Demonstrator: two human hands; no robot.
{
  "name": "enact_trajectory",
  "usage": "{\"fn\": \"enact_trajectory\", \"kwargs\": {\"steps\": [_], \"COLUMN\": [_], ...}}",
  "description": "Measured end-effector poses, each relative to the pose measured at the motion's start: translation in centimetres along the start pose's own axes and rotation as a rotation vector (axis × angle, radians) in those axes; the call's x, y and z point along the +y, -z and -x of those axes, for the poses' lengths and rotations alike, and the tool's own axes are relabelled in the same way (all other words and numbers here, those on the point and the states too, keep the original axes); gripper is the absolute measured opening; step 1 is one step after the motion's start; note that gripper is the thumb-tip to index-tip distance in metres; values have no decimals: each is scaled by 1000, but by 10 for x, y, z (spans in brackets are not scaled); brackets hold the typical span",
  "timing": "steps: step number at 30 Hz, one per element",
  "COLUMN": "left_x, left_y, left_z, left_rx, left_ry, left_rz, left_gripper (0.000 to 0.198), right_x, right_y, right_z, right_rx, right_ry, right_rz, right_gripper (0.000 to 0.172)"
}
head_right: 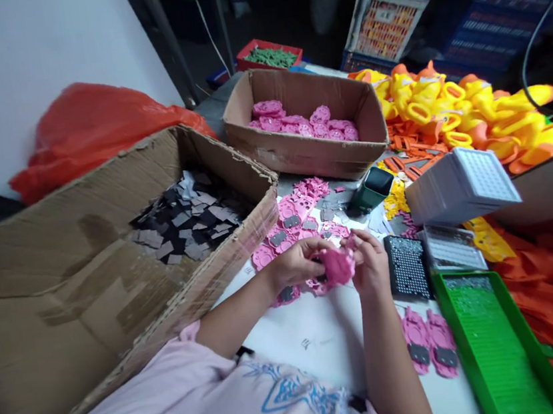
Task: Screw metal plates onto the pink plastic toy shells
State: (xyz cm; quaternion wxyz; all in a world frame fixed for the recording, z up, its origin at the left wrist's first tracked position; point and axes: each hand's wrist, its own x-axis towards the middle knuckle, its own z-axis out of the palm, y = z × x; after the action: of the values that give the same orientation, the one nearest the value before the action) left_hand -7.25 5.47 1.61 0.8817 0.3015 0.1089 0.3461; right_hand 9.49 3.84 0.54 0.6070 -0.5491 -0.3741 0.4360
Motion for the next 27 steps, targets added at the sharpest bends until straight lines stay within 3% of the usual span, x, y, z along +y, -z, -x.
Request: {"fn": "enact_trajectory", "kwargs": {"steps": [4,9,13,19,22,27], "left_x": [-4,-7,-11,-19,-22,-25], "left_y": [-3,-10,-17,-19,-18,-14], "left_z": [-7,-11,-11,-8,-6,-5], "left_rx": [137,262,248,252,212,192], "left_ry": [-24,-30,8,67,98,90], "left_rz": [50,-46,-119,-206,-233,-423], "left_gripper": [44,62,70,55,51,66], "right_x": [13,27,28,19,13,9], "right_y": [19,29,34,34,31,24], "right_z": [14,14,19,23,24,26], "right_rx": [84,219,155,59,59,69], "right_ry": [97,370,559,781,846,883], "right_rz": [-95,-15,175,436,514,575], "right_gripper": [30,25,31,39,34,29]}}
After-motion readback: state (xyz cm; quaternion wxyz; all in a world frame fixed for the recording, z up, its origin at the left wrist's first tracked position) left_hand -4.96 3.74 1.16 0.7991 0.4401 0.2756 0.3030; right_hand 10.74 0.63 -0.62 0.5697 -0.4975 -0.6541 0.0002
